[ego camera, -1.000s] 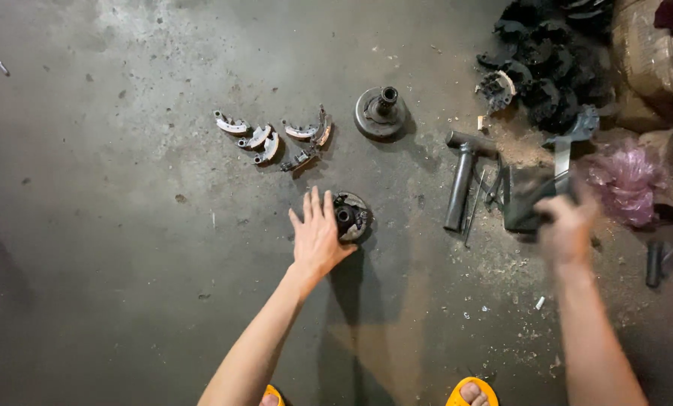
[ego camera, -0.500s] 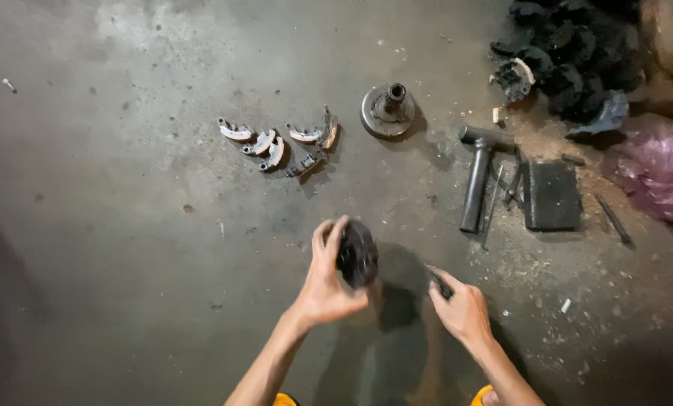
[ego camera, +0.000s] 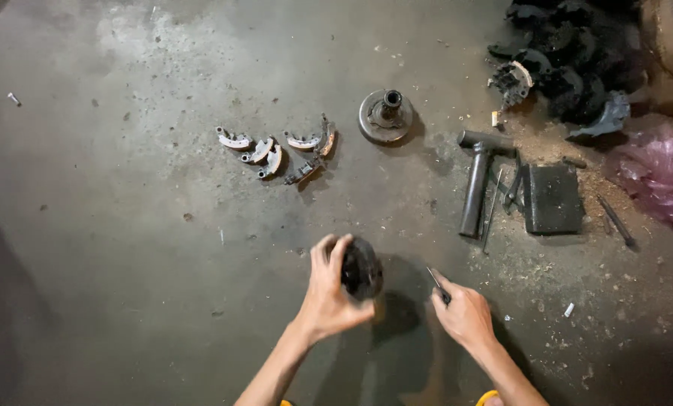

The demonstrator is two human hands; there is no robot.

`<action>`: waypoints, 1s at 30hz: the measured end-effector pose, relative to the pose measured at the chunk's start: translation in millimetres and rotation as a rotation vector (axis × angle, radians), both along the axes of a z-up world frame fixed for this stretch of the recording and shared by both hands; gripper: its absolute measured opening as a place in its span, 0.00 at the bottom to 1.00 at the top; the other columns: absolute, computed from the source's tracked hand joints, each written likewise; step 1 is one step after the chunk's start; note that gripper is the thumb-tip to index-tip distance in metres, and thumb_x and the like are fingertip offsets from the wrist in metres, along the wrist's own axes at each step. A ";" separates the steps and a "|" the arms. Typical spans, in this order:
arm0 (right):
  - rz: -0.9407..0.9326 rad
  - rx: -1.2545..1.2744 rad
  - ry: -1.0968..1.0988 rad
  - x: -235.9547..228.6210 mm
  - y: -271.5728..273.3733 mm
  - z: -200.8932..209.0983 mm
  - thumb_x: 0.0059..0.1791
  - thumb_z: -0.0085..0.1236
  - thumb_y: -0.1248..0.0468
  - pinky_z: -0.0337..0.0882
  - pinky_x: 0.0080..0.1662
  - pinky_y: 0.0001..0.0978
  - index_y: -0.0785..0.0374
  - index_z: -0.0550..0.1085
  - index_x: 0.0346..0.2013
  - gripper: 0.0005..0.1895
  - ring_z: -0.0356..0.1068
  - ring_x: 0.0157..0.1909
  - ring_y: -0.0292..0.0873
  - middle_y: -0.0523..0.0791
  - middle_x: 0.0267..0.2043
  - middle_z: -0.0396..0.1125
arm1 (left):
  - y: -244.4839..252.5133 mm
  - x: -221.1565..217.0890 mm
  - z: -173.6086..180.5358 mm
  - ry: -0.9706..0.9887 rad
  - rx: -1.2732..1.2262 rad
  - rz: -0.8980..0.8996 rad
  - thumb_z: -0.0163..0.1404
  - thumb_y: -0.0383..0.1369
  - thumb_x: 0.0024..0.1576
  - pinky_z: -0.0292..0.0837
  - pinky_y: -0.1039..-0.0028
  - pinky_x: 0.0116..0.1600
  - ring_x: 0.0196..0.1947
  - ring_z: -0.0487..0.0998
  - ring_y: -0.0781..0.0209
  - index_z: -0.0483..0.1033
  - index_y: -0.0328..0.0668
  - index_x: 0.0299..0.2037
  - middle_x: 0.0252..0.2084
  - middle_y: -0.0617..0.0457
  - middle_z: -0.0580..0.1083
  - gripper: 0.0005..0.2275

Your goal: The person assembles mechanical components on a concrete floor, using a hammer to fit a circular metal part onto a cylindrical hub. They then attach curved brake shoe-like pieces to the assembly, adjusting and securing them by hand.

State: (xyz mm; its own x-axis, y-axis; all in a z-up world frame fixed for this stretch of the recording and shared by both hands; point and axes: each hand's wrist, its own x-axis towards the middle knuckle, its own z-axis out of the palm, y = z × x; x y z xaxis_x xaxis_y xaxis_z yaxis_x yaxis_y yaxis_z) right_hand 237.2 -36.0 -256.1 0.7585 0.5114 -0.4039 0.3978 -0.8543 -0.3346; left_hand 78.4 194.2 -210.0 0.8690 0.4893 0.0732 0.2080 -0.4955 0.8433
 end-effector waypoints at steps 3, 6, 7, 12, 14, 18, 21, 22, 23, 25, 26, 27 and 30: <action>0.067 0.071 0.002 4.8 8.3 14.3 0.44 0.52 0.56 0.70 0.32 0.45 0.42 0.76 0.59 0.26 0.70 0.23 0.54 0.50 0.25 0.75 | 19.1 28.4 -4.0 0.202 0.234 0.010 0.67 0.40 0.30 0.62 0.45 0.57 0.55 0.60 0.34 0.57 0.42 0.67 0.60 0.32 0.58 0.49; 0.247 0.236 -0.091 8.8 26.2 31.5 0.46 0.57 0.54 0.75 0.40 0.51 0.45 0.80 0.53 0.20 0.78 0.38 0.59 0.54 0.31 0.77 | 26.5 48.9 -30.1 0.443 0.407 -0.041 0.67 0.48 0.33 0.63 0.45 0.58 0.58 0.63 0.32 0.55 0.35 0.70 0.58 0.31 0.61 0.53; 0.247 0.233 -0.089 11.4 31.4 21.7 0.46 0.57 0.54 0.75 0.40 0.51 0.45 0.80 0.53 0.20 0.78 0.38 0.59 0.54 0.31 0.77 | 24.9 50.5 -37.5 0.444 0.403 -0.043 0.67 0.48 0.33 0.63 0.45 0.58 0.58 0.63 0.32 0.55 0.35 0.70 0.58 0.31 0.61 0.53; 0.506 0.480 -0.315 29.7 61.5 -28.7 0.51 0.55 0.57 0.75 0.37 0.38 0.51 0.82 0.45 0.11 0.78 0.33 0.45 0.44 0.30 0.78 | 18.8 53.9 -46.9 0.544 0.407 0.014 0.64 0.48 0.37 0.62 0.44 0.61 0.58 0.64 0.35 0.55 0.36 0.72 0.60 0.34 0.61 0.50; 0.530 0.489 -0.343 27.1 77.0 -4.2 0.51 0.56 0.58 0.75 0.36 0.38 0.52 0.81 0.44 0.11 0.77 0.32 0.46 0.44 0.28 0.77 | 19.2 52.9 -44.0 0.548 0.410 0.013 0.65 0.48 0.37 0.61 0.44 0.61 0.58 0.64 0.36 0.55 0.36 0.72 0.60 0.35 0.61 0.51; 0.583 0.450 -0.349 23.9 89.7 -0.3 0.49 0.55 0.58 0.73 0.36 0.40 0.54 0.81 0.42 0.10 0.76 0.31 0.47 0.44 0.26 0.75 | 19.0 51.7 -43.2 0.557 0.430 0.006 0.65 0.49 0.37 0.62 0.45 0.62 0.59 0.63 0.36 0.55 0.35 0.73 0.61 0.34 0.61 0.52; 0.586 0.442 -0.350 20.5 95.1 -2.5 0.50 0.54 0.58 0.73 0.35 0.39 0.52 0.81 0.43 0.11 0.76 0.31 0.46 0.44 0.27 0.75 | 19.7 52.2 -42.8 0.563 0.434 0.006 0.65 0.50 0.37 0.62 0.44 0.62 0.60 0.63 0.36 0.55 0.36 0.73 0.62 0.34 0.61 0.51; 0.585 0.441 -0.350 20.7 96.7 -3.2 0.50 0.54 0.58 0.73 0.35 0.39 0.52 0.81 0.43 0.11 0.76 0.31 0.46 0.44 0.27 0.75 | 20.3 52.6 -42.1 0.563 0.434 0.006 0.65 0.50 0.37 0.62 0.44 0.62 0.60 0.63 0.36 0.55 0.36 0.73 0.62 0.34 0.61 0.51; 0.592 0.444 -0.344 20.7 97.5 -4.1 0.50 0.54 0.58 0.73 0.35 0.41 0.53 0.80 0.44 0.11 0.76 0.31 0.48 0.45 0.27 0.75 | 20.2 52.7 -41.6 0.565 0.443 0.007 0.65 0.50 0.37 0.62 0.45 0.62 0.60 0.64 0.37 0.56 0.36 0.72 0.61 0.35 0.62 0.51; 0.598 0.445 -0.338 20.8 100.1 -2.9 0.50 0.55 0.59 0.73 0.35 0.42 0.54 0.80 0.44 0.11 0.76 0.32 0.49 0.46 0.28 0.75 | 19.7 52.8 -44.8 0.568 0.452 0.008 0.65 0.50 0.37 0.63 0.45 0.61 0.60 0.64 0.37 0.57 0.36 0.72 0.61 0.35 0.63 0.51; 0.594 0.420 -0.327 20.6 102.0 -0.5 0.50 0.53 0.58 0.74 0.36 0.41 0.54 0.80 0.44 0.12 0.76 0.32 0.48 0.45 0.28 0.76 | 19.3 52.7 -48.2 0.565 0.461 0.013 0.65 0.51 0.37 0.63 0.45 0.61 0.59 0.65 0.37 0.57 0.36 0.72 0.61 0.35 0.63 0.51; 0.591 0.395 -0.316 20.7 104.3 2.0 0.51 0.52 0.58 0.74 0.36 0.40 0.53 0.80 0.45 0.12 0.77 0.32 0.47 0.45 0.28 0.76 | 19.0 52.5 -51.6 0.562 0.471 0.021 0.65 0.52 0.37 0.64 0.45 0.60 0.59 0.65 0.37 0.56 0.35 0.72 0.61 0.34 0.63 0.52; 0.718 0.339 -0.437 41.9 106.3 -47.0 0.50 0.53 0.54 0.73 0.34 0.42 0.53 0.80 0.41 0.12 0.76 0.30 0.47 0.43 0.25 0.74 | -0.2 54.2 -62.0 0.660 0.414 0.104 0.58 0.59 0.49 0.67 0.52 0.57 0.57 0.68 0.39 0.58 0.28 0.70 0.57 0.34 0.66 0.47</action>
